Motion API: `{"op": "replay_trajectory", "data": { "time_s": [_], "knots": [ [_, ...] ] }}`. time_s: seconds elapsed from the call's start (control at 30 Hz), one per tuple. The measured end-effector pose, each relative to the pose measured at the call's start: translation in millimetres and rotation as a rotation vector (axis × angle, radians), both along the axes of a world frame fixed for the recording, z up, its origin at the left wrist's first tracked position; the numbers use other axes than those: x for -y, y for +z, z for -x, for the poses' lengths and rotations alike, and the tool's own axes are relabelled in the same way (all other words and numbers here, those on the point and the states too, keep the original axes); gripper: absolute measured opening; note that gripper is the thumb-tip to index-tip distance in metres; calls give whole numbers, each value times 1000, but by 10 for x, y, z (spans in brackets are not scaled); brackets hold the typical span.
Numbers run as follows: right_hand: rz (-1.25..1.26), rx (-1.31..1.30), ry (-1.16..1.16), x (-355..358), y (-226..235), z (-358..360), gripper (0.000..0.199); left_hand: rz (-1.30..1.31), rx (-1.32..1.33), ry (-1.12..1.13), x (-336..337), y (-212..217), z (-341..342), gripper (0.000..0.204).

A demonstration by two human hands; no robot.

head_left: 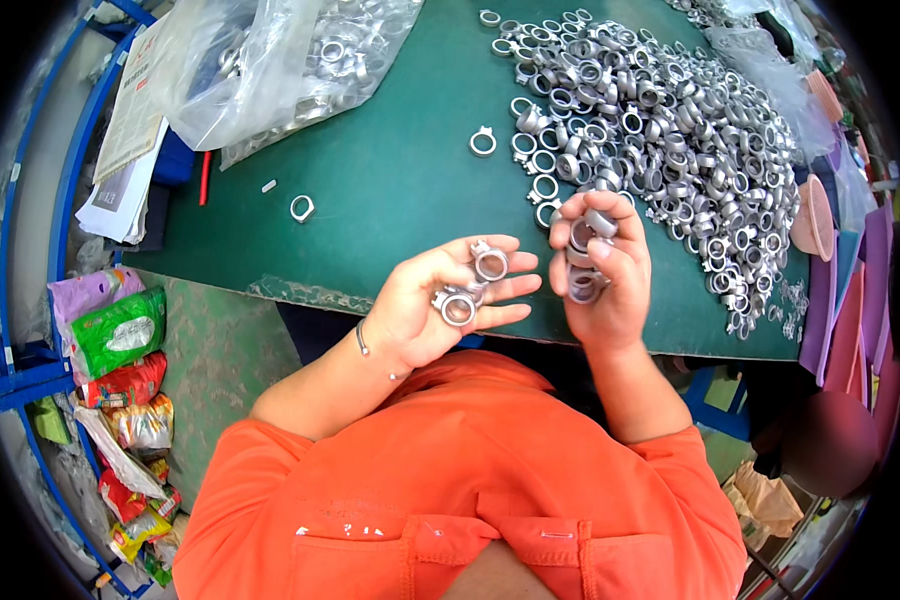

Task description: The person sorts metal components from a large pile on a green workbench, picking up two pieces at a time and placing them into a small blue tray or organized piles on the table.

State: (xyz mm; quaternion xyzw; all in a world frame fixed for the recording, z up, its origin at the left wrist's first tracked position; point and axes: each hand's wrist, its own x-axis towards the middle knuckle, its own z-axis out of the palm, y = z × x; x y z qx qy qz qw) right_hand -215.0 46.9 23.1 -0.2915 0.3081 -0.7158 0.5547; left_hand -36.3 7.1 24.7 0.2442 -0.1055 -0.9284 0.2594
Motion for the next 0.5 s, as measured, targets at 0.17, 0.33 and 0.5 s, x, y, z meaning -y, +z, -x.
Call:
{"op": "replay_trajectory", "data": {
  "time_s": [0.17,0.33,0.5],
  "knots": [
    [446,-1277,-45,-19,73,-470,19,-238,-79,97,-112,-48,38,44],
    [409,-1466,-237,45,156,-80,33,-387,-215,68,-316,-209,-466,30],
    [-218,-1929,-380,267,-159,664,51,-463,-176,4,-559,-630,-1023,30]
  ]
}}
